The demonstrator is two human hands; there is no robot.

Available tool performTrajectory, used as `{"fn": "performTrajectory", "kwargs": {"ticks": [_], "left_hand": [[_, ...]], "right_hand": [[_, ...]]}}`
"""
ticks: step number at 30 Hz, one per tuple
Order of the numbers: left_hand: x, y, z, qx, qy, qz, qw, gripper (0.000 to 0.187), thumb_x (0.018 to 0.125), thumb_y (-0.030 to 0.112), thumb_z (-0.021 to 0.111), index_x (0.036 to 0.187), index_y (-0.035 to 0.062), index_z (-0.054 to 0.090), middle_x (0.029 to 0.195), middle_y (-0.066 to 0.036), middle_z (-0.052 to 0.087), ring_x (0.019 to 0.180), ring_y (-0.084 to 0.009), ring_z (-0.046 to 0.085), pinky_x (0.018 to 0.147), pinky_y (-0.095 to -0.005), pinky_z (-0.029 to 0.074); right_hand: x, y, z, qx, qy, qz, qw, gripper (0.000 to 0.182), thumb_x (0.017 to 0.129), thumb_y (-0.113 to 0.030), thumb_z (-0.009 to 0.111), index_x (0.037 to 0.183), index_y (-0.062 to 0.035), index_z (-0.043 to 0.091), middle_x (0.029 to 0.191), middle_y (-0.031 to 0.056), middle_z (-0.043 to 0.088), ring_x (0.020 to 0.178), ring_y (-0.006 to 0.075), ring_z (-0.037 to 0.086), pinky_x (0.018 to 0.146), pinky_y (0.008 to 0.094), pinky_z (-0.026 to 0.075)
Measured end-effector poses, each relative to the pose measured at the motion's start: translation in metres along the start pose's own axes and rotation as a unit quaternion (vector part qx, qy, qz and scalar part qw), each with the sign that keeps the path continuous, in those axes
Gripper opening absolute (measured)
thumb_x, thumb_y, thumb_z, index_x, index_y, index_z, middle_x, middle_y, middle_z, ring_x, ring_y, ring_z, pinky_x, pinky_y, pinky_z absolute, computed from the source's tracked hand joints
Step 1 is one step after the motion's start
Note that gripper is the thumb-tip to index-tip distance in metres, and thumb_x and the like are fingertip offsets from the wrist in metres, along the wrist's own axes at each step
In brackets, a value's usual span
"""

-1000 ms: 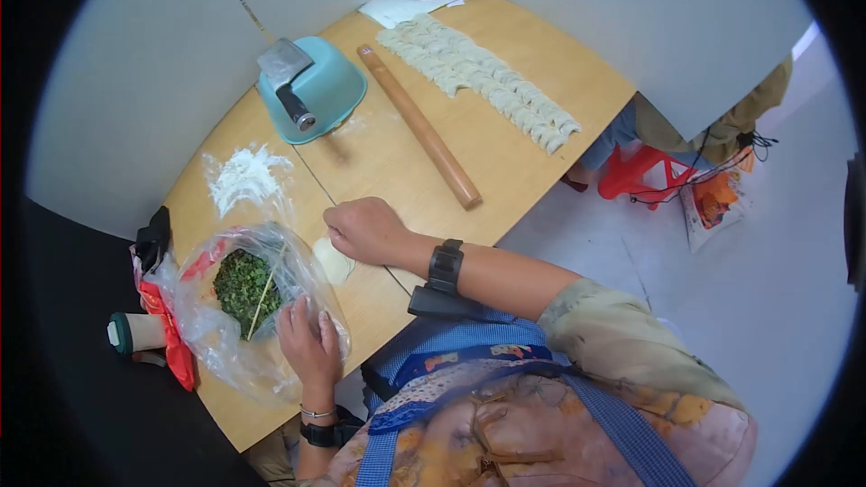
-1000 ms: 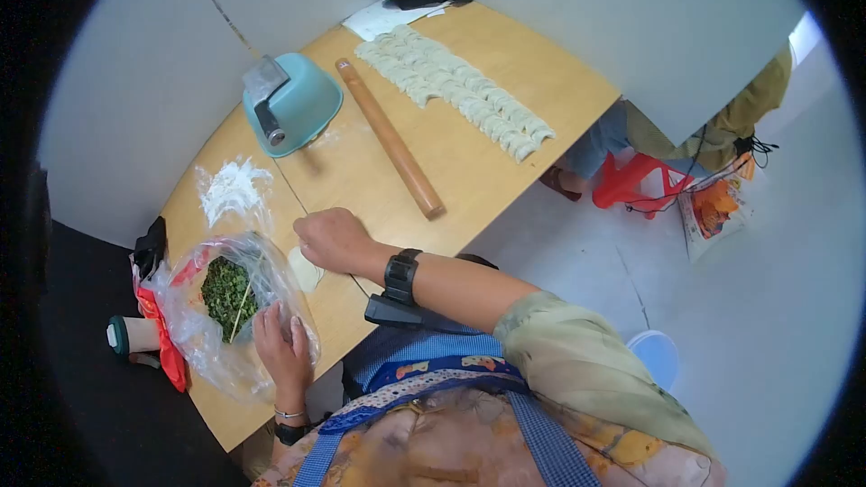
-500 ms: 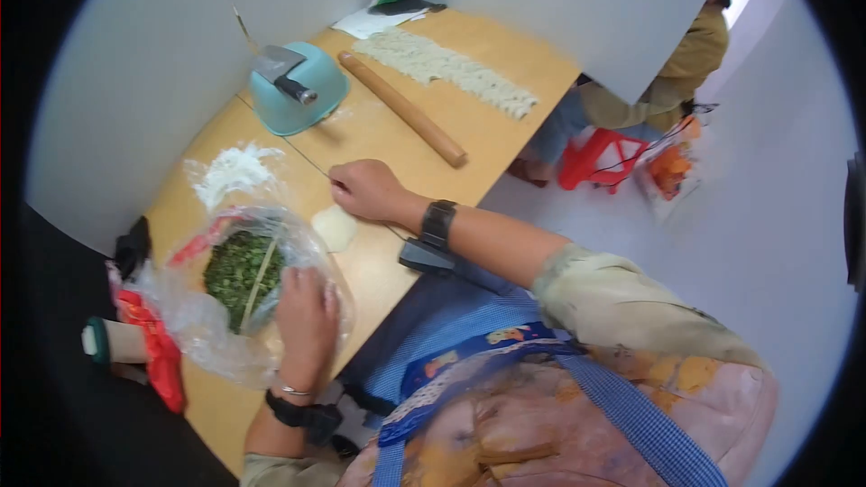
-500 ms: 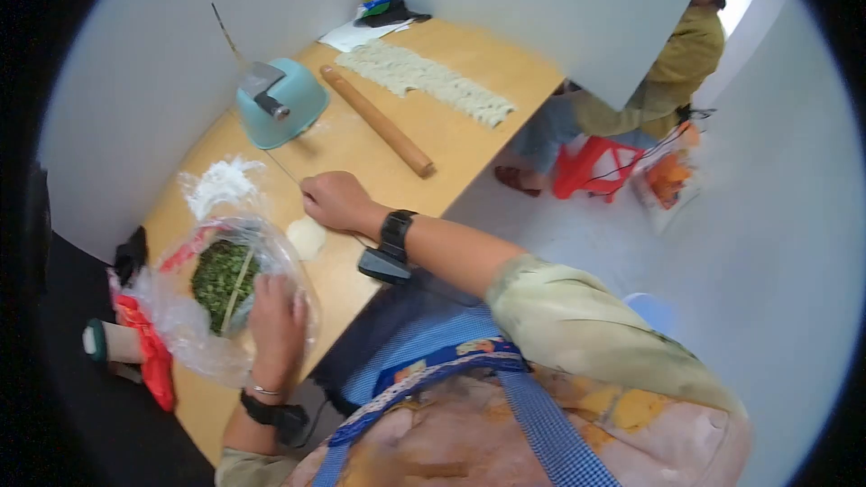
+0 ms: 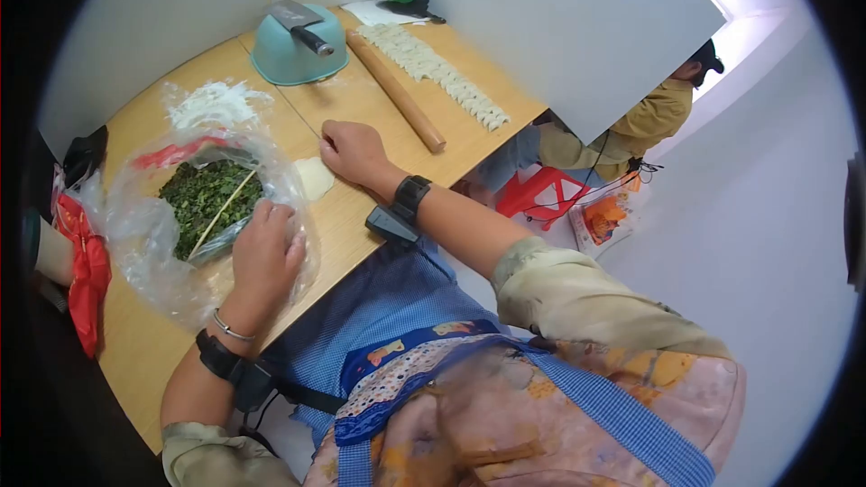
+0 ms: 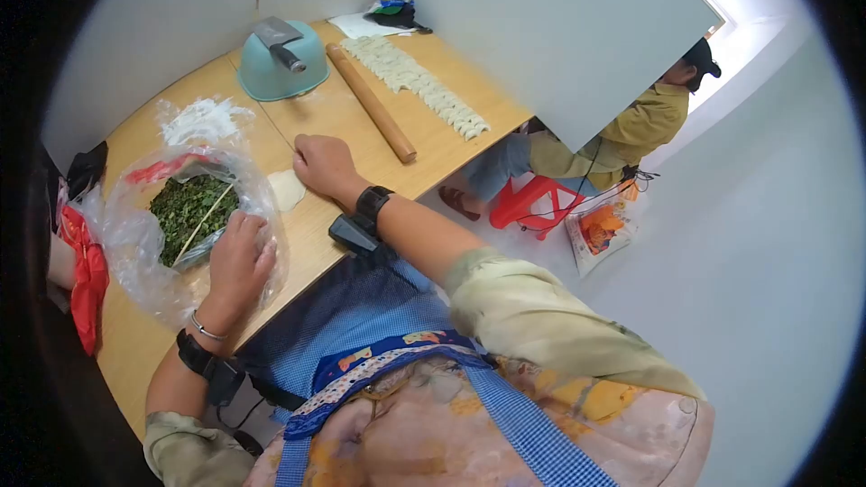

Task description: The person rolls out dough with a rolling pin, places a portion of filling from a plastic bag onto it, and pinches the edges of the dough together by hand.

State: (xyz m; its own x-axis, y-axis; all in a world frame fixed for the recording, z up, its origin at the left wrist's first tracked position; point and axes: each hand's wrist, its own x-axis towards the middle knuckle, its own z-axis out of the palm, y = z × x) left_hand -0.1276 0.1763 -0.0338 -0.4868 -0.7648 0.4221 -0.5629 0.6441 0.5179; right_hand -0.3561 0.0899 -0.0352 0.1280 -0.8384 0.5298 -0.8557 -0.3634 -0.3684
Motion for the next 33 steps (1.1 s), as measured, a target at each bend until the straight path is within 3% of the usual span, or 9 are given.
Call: {"fn": "performTrajectory", "kwargs": {"ticks": [6, 9, 10, 13, 17, 19, 23, 25, 33], "left_hand": [[0.001, -0.006, 0.000, -0.016, 0.002, -0.004, 1.000, 0.029, 0.078, 0.010, 0.067, 0.106, 0.0033, 0.059, 0.100, -0.017, 0.056, 0.084, -0.0392, 0.060, 0.071, -0.0466, 0.049], [0.000, -0.010, -0.001, -0.010, -0.014, -0.017, 1.000, 0.029, 0.078, 0.011, 0.067, 0.106, 0.0039, 0.060, 0.101, -0.017, 0.056, 0.084, -0.0386, 0.061, 0.071, -0.0463, 0.050], [0.001, -0.009, -0.001, -0.024, -0.012, -0.021, 0.999, 0.029, 0.078, 0.011, 0.067, 0.106, 0.0040, 0.061, 0.101, -0.017, 0.056, 0.084, -0.0383, 0.061, 0.071, -0.0459, 0.050], [0.003, -0.008, -0.002, -0.024, -0.016, -0.023, 0.999, 0.030, 0.077, 0.011, 0.069, 0.106, 0.0040, 0.062, 0.101, -0.016, 0.058, 0.083, -0.0378, 0.062, 0.071, -0.0447, 0.051], [0.005, -0.006, -0.004, -0.050, -0.028, -0.038, 0.998, 0.029, 0.080, 0.010, 0.068, 0.107, 0.0007, 0.062, 0.097, -0.017, 0.057, 0.081, -0.0356, 0.060, 0.070, -0.0408, 0.049], [0.006, -0.005, -0.005, -0.054, -0.042, -0.051, 0.996, 0.029, 0.080, 0.009, 0.068, 0.107, 0.0005, 0.062, 0.097, -0.017, 0.057, 0.080, -0.0351, 0.060, 0.069, -0.0404, 0.049], [0.008, -0.005, -0.007, -0.051, -0.051, -0.053, 0.996, 0.032, 0.077, 0.009, 0.069, 0.107, 0.0019, 0.062, 0.098, -0.017, 0.057, 0.079, -0.0354, 0.061, 0.068, -0.0414, 0.050], [0.010, -0.005, -0.007, -0.055, -0.069, -0.070, 0.994, 0.033, 0.076, 0.009, 0.070, 0.108, 0.0034, 0.062, 0.099, -0.017, 0.057, 0.079, -0.0367, 0.062, 0.068, -0.0433, 0.051], [0.010, -0.009, -0.006, -0.041, -0.062, -0.035, 0.997, 0.034, 0.077, 0.009, 0.071, 0.109, 0.0030, 0.062, 0.101, -0.016, 0.058, 0.086, -0.0356, 0.062, 0.071, -0.0423, 0.051]], "right_hand": [[-0.005, -0.001, -0.003, 0.039, -0.022, 0.030, 0.999, 0.017, 0.084, -0.021, 0.061, 0.081, -0.0050, 0.064, 0.073, 0.0177, 0.064, 0.068, 0.0362, 0.063, 0.062, 0.0446, 0.048], [-0.008, 0.005, 0.002, 0.098, -0.029, 0.099, 0.990, 0.018, 0.084, -0.024, 0.062, 0.086, -0.0070, 0.066, 0.075, 0.0166, 0.066, 0.069, 0.0359, 0.065, 0.062, 0.0443, 0.050], [-0.009, 0.010, 0.002, 0.131, -0.043, 0.088, 0.986, 0.020, 0.087, -0.021, 0.062, 0.085, -0.0007, 0.063, 0.070, 0.0135, 0.062, 0.063, 0.0198, 0.058, 0.061, 0.0355, 0.048], [-0.012, 0.010, -0.008, 0.182, -0.086, 0.109, 0.973, 0.016, 0.087, -0.016, 0.063, 0.091, -0.0008, 0.065, 0.075, 0.0089, 0.064, 0.068, 0.0160, 0.058, 0.064, 0.0306, 0.048], [-0.023, 0.002, -0.015, 0.157, -0.094, 0.074, 0.980, 0.015, 0.087, -0.015, 0.064, 0.094, -0.0016, 0.066, 0.081, 0.0084, 0.063, 0.070, 0.0162, 0.058, 0.066, 0.0294, 0.048], [-0.026, -0.002, -0.016, 0.164, -0.088, 0.056, 0.981, 0.019, 0.081, -0.019, 0.067, 0.093, -0.0048, 0.066, 0.085, 0.0113, 0.063, 0.079, 0.0280, 0.061, 0.070, 0.0373, 0.049], [-0.025, -0.009, -0.022, 0.118, -0.107, 0.022, 0.987, 0.024, 0.079, -0.020, 0.070, 0.097, -0.0044, 0.066, 0.089, 0.0120, 0.061, 0.086, 0.0299, 0.060, 0.074, 0.0396, 0.049], [-0.024, -0.009, -0.021, 0.101, -0.096, -0.038, 0.990, 0.028, 0.077, -0.021, 0.072, 0.097, -0.0034, 0.065, 0.093, 0.0130, 0.059, 0.090, 0.0322, 0.057, 0.078, 0.0418, 0.048], [-0.025, -0.005, -0.015, 0.105, -0.093, -0.092, 0.986, 0.025, 0.077, -0.019, 0.073, 0.095, -0.0042, 0.064, 0.094, 0.0117, 0.059, 0.090, 0.0317, 0.056, 0.078, 0.0414, 0.048]]}}
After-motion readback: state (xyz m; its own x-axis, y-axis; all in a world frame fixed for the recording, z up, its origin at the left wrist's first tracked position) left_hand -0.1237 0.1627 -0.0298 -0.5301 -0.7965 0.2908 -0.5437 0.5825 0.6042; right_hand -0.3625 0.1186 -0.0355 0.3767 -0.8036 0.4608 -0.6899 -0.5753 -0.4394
